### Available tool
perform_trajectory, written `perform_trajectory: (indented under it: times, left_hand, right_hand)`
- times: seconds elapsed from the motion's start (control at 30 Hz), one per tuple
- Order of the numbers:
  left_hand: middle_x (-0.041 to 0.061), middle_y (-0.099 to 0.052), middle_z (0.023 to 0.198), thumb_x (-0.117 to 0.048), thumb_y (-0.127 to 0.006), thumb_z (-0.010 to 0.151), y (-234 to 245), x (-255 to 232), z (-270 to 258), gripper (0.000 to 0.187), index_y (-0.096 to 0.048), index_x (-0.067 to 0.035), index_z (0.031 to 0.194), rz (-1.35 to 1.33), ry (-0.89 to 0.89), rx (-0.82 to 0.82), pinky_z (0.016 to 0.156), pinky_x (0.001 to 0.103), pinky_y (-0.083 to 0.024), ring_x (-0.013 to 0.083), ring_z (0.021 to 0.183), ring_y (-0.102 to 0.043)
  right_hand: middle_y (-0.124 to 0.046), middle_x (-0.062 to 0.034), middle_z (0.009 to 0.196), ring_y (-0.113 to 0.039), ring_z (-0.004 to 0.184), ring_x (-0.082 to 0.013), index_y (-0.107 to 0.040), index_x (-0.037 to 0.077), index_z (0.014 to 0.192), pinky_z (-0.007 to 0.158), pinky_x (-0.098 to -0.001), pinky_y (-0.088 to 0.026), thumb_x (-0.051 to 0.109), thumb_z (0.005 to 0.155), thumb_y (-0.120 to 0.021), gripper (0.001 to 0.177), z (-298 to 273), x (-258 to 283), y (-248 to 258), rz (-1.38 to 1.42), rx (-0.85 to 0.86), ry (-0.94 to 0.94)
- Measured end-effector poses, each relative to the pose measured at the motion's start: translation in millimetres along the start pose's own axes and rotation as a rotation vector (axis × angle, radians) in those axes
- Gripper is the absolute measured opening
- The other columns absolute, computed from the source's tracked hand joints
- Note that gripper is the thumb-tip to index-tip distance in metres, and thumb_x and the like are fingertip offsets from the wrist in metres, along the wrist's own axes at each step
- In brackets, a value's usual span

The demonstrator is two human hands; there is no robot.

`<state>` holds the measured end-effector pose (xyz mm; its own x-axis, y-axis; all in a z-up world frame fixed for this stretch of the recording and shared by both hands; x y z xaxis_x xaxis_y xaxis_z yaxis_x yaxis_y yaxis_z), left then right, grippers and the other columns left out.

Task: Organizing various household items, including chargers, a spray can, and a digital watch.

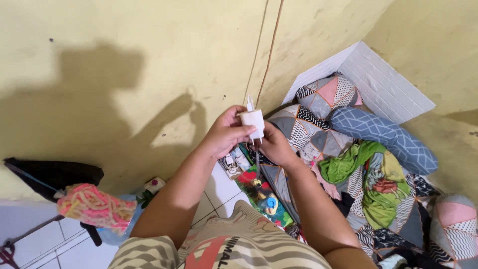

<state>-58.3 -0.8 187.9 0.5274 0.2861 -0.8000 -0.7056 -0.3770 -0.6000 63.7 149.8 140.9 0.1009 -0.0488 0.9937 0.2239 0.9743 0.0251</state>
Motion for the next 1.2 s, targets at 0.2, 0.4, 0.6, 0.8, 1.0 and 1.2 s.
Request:
perform_trajectory:
  times: [0.2,0.4,0.6,0.8,1.0,1.2]
  left_hand:
    - [0.013,-0.071,0.117,0.005,-0.075,0.085,-11.0,-4.3,4.5,0.060,-0.055,-0.003,0.141,0.197,-0.224,-0.142,0.087,0.034,-0.062,0.0179,0.102,-0.070]
    - [0.012,-0.071,0.122,0.001,-0.075,0.089,4.9,-4.5,5.9,0.062,-0.054,-0.003,0.147,0.503,-0.401,-0.230,0.089,0.030,-0.058,0.0154,0.104,-0.069]
    - [0.014,-0.076,0.116,-0.005,-0.079,0.086,-7.1,-28.1,-16.4,0.060,-0.059,-0.008,0.142,0.986,-0.344,-0.268,0.084,0.030,-0.058,0.0161,0.101,-0.074]
    - [0.013,-0.070,0.119,-0.006,-0.072,0.091,6.9,-33.0,-9.8,0.063,-0.053,-0.014,0.151,0.618,-0.310,-0.363,0.080,0.032,-0.061,0.0172,0.094,-0.070]
    - [0.009,-0.072,0.123,-0.006,-0.073,0.091,-1.0,-40.9,-16.7,0.060,-0.054,-0.012,0.148,0.882,-0.377,-0.292,0.084,0.031,-0.059,0.0160,0.103,-0.070]
    - [0.009,-0.072,0.122,-0.010,-0.071,0.094,-3.5,-21.1,-31.7,0.054,-0.055,-0.007,0.146,0.937,-0.255,-0.087,0.087,0.031,-0.057,0.0153,0.100,-0.069]
  right_hand:
    - [-0.061,0.0019,0.074,-0.053,0.057,-0.0097,-0.063,0.005,0.129,0.051,-0.0282,-0.047,0.010,0.102,-0.059,0.028,-32.9,35.8,-27.6,-0.139,-0.018,-0.203]
    - [-0.069,-0.0193,0.080,-0.069,0.074,-0.0353,-0.071,0.007,0.114,0.064,-0.0430,-0.055,0.017,0.094,-0.069,0.023,-53.2,84.4,-40.3,-0.863,-0.140,0.036]
    - [-0.074,-0.0110,0.089,-0.070,0.079,-0.0357,-0.073,0.010,0.096,0.066,-0.0478,-0.055,0.030,0.092,-0.071,0.020,-43.6,135.0,-33.4,-1.127,-0.181,0.152]
    - [-0.073,-0.0116,0.082,-0.070,0.075,-0.0348,-0.077,0.013,0.090,0.065,-0.0467,-0.056,0.030,0.088,-0.072,0.018,-34.1,165.9,-29.5,-1.111,-0.003,0.142]
    - [-0.071,-0.0111,0.082,-0.069,0.073,-0.0355,-0.076,0.011,0.088,0.062,-0.0473,-0.055,0.029,0.087,-0.072,0.018,-31.5,174.5,-38.8,-1.139,-0.075,0.214]
    - [-0.070,-0.0072,0.080,-0.069,0.071,-0.0309,-0.073,0.011,0.080,0.061,-0.0450,-0.053,0.029,0.079,-0.082,0.020,-11.9,194.3,-22.7,-1.199,-0.165,0.309]
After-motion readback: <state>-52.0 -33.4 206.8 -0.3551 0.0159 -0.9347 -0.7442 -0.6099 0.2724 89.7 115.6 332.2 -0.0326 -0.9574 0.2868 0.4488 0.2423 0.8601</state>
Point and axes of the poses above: each hand's wrist, its own z-axis towards the middle knuckle, its own y-axis out of the back of the hand, x = y × z, the point moved 1 cm from there along z, towards the middle knuckle
